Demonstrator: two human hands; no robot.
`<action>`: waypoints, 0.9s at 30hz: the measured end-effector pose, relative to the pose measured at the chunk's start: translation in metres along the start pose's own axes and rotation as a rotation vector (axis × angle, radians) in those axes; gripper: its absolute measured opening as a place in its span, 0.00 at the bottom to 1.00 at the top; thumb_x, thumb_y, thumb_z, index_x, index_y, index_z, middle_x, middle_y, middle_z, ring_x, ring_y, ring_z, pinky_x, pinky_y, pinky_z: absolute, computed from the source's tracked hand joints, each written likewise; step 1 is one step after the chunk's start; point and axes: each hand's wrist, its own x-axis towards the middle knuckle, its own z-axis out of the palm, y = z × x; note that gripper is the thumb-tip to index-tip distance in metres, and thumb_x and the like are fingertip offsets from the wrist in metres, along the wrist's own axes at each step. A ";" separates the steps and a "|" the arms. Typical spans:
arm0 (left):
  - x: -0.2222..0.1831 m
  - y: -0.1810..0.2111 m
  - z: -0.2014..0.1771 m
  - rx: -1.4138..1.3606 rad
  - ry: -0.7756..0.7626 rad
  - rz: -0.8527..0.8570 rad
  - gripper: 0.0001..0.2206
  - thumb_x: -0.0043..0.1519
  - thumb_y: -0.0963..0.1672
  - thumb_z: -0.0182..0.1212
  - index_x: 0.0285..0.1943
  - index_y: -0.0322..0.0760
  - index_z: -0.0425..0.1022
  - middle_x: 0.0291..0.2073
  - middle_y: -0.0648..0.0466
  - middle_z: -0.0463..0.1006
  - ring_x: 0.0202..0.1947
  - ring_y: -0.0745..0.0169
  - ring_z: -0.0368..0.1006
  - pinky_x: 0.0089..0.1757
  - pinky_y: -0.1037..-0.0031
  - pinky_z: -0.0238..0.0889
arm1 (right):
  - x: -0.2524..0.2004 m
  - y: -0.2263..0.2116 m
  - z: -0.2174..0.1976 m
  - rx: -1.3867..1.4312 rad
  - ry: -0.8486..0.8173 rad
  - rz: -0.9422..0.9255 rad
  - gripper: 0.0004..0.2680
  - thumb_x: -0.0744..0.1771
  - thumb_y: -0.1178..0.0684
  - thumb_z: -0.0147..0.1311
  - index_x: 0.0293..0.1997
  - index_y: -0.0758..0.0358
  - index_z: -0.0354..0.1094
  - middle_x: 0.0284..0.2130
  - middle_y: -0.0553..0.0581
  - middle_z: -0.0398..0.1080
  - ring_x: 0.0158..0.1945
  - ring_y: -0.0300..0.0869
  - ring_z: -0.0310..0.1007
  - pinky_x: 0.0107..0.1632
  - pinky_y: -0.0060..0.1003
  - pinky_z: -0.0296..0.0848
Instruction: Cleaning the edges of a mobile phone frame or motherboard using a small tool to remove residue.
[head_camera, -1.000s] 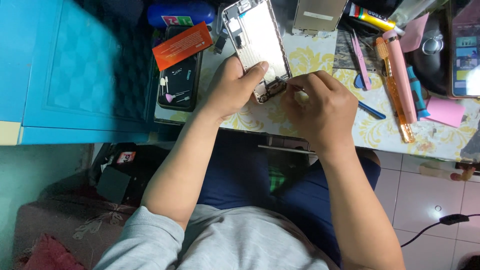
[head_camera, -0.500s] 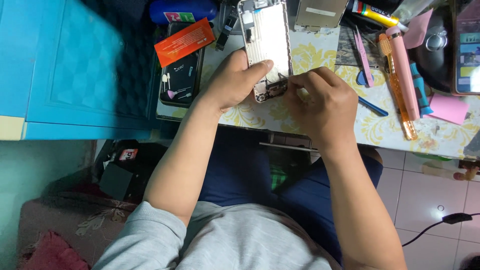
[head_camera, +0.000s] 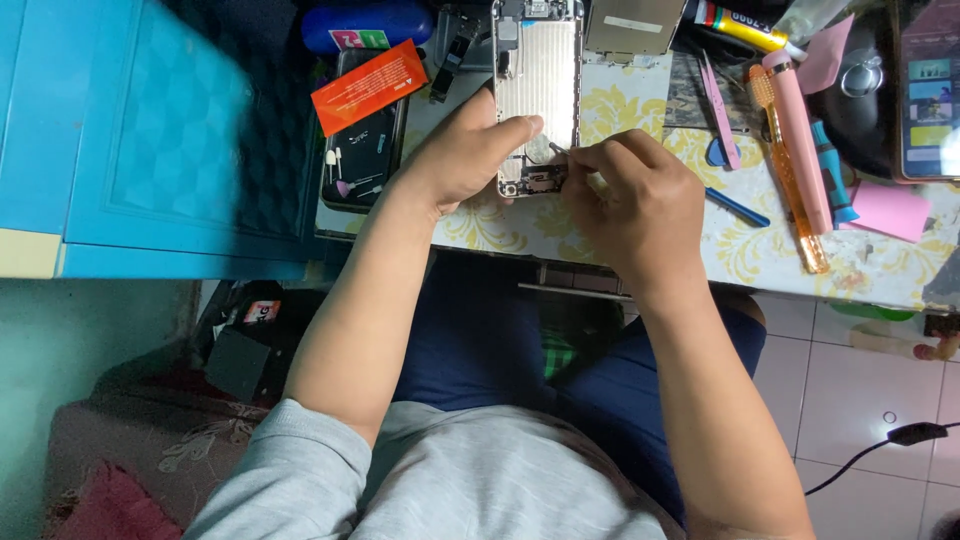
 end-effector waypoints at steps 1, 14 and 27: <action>0.004 -0.004 -0.001 0.001 0.000 0.001 0.27 0.62 0.51 0.52 0.72 0.43 0.60 0.62 0.50 0.74 0.52 0.55 0.76 0.23 0.74 0.79 | -0.001 0.001 0.001 0.000 0.001 0.000 0.04 0.67 0.65 0.61 0.41 0.63 0.76 0.31 0.55 0.70 0.29 0.45 0.68 0.26 0.39 0.63; -0.006 0.019 0.004 -0.066 0.035 -0.136 0.26 0.56 0.49 0.49 0.65 0.41 0.63 0.54 0.49 0.75 0.39 0.58 0.75 0.17 0.77 0.69 | 0.002 0.005 0.001 0.071 -0.036 0.035 0.02 0.68 0.63 0.61 0.41 0.63 0.77 0.34 0.56 0.71 0.31 0.47 0.71 0.27 0.41 0.65; -0.017 0.012 0.004 -0.277 -0.069 0.048 0.33 0.59 0.57 0.38 0.67 0.37 0.69 0.62 0.48 0.76 0.49 0.58 0.76 0.25 0.77 0.72 | 0.006 -0.002 -0.003 0.067 0.046 0.031 0.05 0.68 0.64 0.61 0.46 0.61 0.78 0.40 0.57 0.74 0.28 0.46 0.70 0.30 0.38 0.64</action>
